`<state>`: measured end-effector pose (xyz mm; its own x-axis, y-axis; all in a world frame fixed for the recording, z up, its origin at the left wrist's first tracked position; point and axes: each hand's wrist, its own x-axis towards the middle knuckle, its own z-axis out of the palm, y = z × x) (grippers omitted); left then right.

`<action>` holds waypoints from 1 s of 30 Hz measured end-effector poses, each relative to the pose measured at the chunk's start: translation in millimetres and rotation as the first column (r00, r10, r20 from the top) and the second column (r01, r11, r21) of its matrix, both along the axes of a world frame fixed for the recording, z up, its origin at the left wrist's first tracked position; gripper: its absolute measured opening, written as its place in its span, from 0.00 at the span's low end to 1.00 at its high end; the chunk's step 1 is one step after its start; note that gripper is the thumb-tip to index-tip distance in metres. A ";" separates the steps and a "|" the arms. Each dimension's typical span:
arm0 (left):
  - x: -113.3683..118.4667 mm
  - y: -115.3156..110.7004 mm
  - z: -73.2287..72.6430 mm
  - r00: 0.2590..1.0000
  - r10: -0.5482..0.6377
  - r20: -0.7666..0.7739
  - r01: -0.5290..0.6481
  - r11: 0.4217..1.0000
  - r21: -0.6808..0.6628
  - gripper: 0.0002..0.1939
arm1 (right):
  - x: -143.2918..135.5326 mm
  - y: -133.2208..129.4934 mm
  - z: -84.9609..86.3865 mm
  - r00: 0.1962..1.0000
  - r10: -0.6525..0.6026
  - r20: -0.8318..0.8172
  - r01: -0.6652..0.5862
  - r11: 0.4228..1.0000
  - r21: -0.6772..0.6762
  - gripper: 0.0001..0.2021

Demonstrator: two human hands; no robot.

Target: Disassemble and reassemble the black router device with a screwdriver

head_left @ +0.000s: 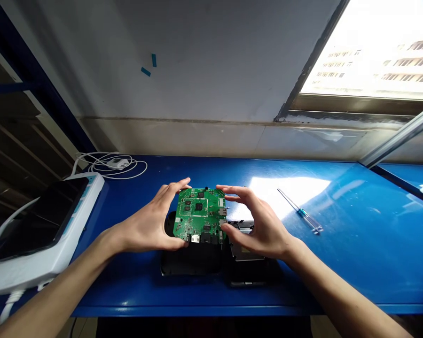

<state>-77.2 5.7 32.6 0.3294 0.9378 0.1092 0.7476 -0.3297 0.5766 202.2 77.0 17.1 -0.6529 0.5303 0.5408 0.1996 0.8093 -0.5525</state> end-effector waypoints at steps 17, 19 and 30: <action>12.9 16.1 -16.7 0.992 -0.089 0.084 0.049 0.917 0.396 0.53 | -7.0 -2.6 -8.1 0.970 -0.229 0.077 0.208 0.953 0.220 0.52; 12.9 15.8 -17.8 0.991 -0.108 0.082 0.066 0.911 0.407 0.52 | -7.5 -3.1 -8.1 0.971 -0.230 0.064 0.210 0.950 0.230 0.53; 13.6 9.5 -18.1 0.994 -0.107 0.006 0.096 0.914 0.394 0.53 | -8.5 -4.7 -7.8 0.975 -0.218 0.046 0.202 0.951 0.235 0.53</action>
<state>-63.6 15.2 14.5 0.4125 0.7790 0.4722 0.6841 -0.6072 0.4041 193.7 72.3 9.3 -0.5811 0.5274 0.6198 0.4103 0.8476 -0.3366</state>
